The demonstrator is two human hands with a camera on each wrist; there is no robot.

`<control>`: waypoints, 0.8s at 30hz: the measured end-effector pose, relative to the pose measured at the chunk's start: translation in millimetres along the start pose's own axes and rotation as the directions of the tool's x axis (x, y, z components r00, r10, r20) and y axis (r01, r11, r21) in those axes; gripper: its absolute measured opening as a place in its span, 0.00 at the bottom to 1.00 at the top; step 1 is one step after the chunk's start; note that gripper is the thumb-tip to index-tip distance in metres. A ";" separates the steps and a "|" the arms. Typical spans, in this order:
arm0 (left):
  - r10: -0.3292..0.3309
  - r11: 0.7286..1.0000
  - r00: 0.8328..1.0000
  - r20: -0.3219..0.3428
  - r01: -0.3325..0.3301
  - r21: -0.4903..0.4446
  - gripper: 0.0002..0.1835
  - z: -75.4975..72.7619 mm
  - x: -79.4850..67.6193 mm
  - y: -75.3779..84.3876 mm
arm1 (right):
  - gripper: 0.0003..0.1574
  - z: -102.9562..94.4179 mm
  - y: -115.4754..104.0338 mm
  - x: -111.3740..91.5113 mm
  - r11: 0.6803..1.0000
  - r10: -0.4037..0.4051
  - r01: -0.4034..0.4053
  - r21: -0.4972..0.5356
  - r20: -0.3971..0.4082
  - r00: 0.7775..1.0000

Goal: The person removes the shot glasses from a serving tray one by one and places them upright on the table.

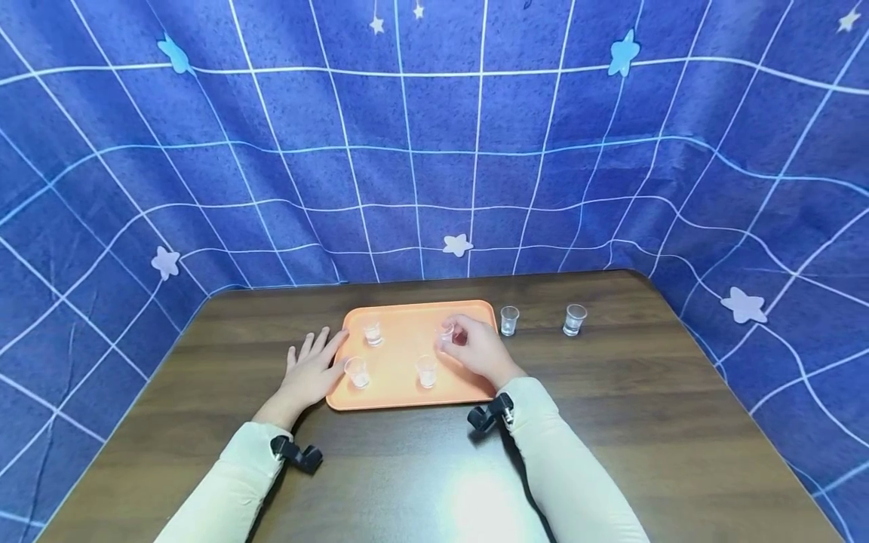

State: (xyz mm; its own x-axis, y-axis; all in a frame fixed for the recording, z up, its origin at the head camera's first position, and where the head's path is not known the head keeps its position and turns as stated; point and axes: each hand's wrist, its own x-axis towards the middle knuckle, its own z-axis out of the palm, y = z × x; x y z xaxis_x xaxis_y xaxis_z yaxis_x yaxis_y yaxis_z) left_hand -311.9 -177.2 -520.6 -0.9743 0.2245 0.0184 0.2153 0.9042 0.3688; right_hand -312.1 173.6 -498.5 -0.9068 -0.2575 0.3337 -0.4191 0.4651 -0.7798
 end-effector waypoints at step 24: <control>-0.005 1.000 1.000 -0.012 0.005 0.014 0.34 -1.8 -2.6 1.2 | 0.18 -21.5 7.3 -21.0 0.994 -0.078 0.073 -0.077 -0.058 0.995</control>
State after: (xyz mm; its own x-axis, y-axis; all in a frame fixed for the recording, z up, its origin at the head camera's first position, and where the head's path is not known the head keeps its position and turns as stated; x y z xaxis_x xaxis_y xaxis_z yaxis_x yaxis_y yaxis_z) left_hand -309.2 -177.4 -518.6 -0.9761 0.2157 0.0274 0.2112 0.9105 0.3555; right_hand -297.0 200.5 -499.8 -0.8724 -0.2432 0.4239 -0.4868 0.5088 -0.7100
